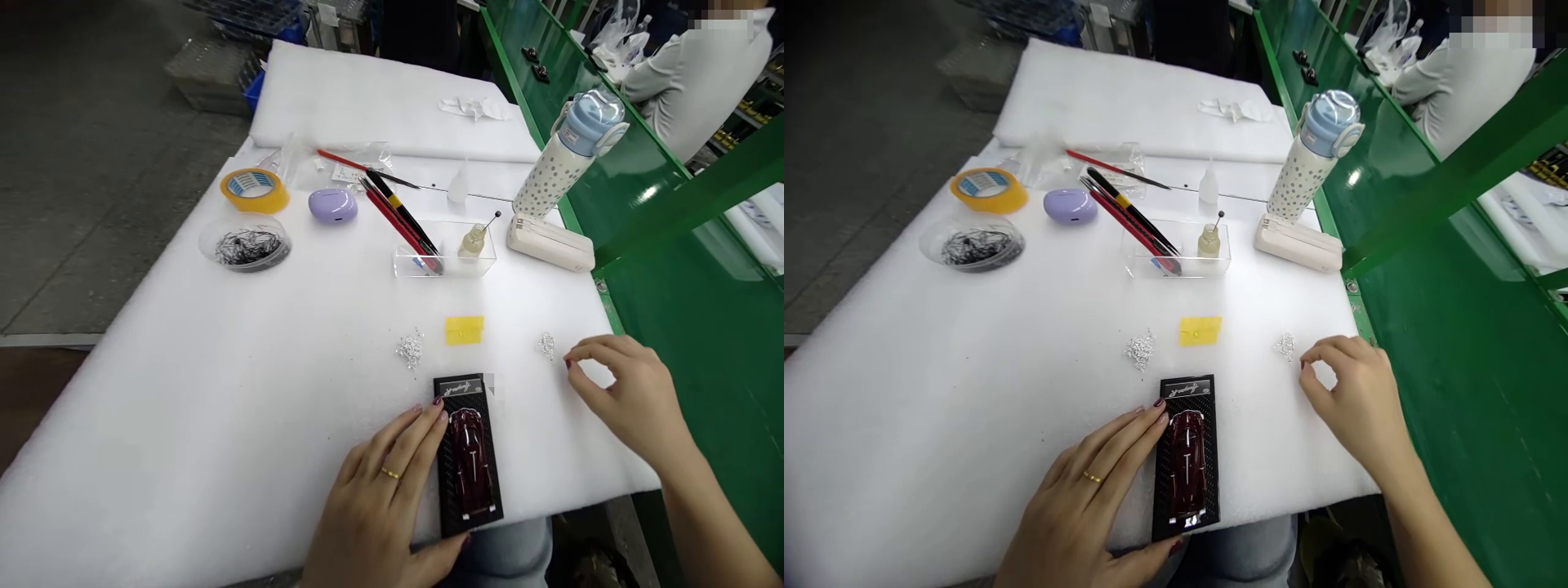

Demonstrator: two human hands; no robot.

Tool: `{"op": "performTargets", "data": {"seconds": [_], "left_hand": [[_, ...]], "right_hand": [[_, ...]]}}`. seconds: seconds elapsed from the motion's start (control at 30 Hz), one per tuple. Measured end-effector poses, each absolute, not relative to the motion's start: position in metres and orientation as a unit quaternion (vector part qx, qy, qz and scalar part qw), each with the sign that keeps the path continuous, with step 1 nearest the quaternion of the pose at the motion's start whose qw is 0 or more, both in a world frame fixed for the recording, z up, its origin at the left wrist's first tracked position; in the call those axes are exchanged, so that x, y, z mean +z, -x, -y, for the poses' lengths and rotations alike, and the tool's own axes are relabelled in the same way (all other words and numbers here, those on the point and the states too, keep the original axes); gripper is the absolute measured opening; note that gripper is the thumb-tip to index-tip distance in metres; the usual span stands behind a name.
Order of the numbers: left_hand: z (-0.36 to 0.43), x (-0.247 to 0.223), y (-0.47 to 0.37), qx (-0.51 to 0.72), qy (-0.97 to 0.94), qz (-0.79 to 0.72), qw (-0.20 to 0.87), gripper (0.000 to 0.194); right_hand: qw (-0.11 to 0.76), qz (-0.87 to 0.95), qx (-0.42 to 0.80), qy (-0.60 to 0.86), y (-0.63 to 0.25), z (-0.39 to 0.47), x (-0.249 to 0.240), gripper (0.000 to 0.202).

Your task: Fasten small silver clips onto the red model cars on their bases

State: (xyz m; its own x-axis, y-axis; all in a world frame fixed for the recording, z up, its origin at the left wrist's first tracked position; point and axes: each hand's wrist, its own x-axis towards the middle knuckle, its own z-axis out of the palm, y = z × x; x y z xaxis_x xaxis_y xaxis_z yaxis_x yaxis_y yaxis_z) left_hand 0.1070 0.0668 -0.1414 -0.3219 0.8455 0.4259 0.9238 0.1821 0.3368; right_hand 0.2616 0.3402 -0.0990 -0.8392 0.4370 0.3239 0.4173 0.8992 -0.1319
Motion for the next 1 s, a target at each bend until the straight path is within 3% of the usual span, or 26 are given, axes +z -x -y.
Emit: {"op": "performTargets", "data": {"seconds": [0.2,0.4,0.53,0.63,0.73,0.9,1.0], "left_hand": [[-0.059,-0.141,-0.103,-0.325,0.548,0.769,0.051,0.086],[-0.05,-0.141,-0.105,-0.454,0.483,0.748,-0.009,0.037],[-0.052,-0.137,-0.107,-0.473,0.487,0.734,-0.01,0.023],[-0.057,-0.13,-0.108,-0.499,0.49,0.715,0.002,0.021],[-0.065,-0.122,-0.112,-0.522,0.491,0.697,0.003,0.021],[-0.073,-0.116,-0.121,-0.525,0.496,0.692,-0.012,0.021],[-0.073,-0.115,-0.123,-0.527,0.499,0.688,-0.022,0.02]], "right_hand": [[0.217,0.931,-0.073,0.284,-0.256,-0.306,-0.121,0.017],[0.257,0.925,-0.096,0.264,-0.252,-0.307,-0.13,0.01],[0.299,0.919,-0.063,0.247,-0.255,-0.3,-0.128,0.009],[0.325,0.916,-0.015,0.236,-0.253,-0.289,-0.122,0.004],[0.331,0.91,-0.047,0.247,-0.248,-0.281,-0.119,0.004],[0.251,0.923,-0.111,0.269,-0.239,-0.27,-0.122,0.016],[0.224,0.933,-0.058,0.275,-0.24,-0.266,-0.121,0.019]]}}
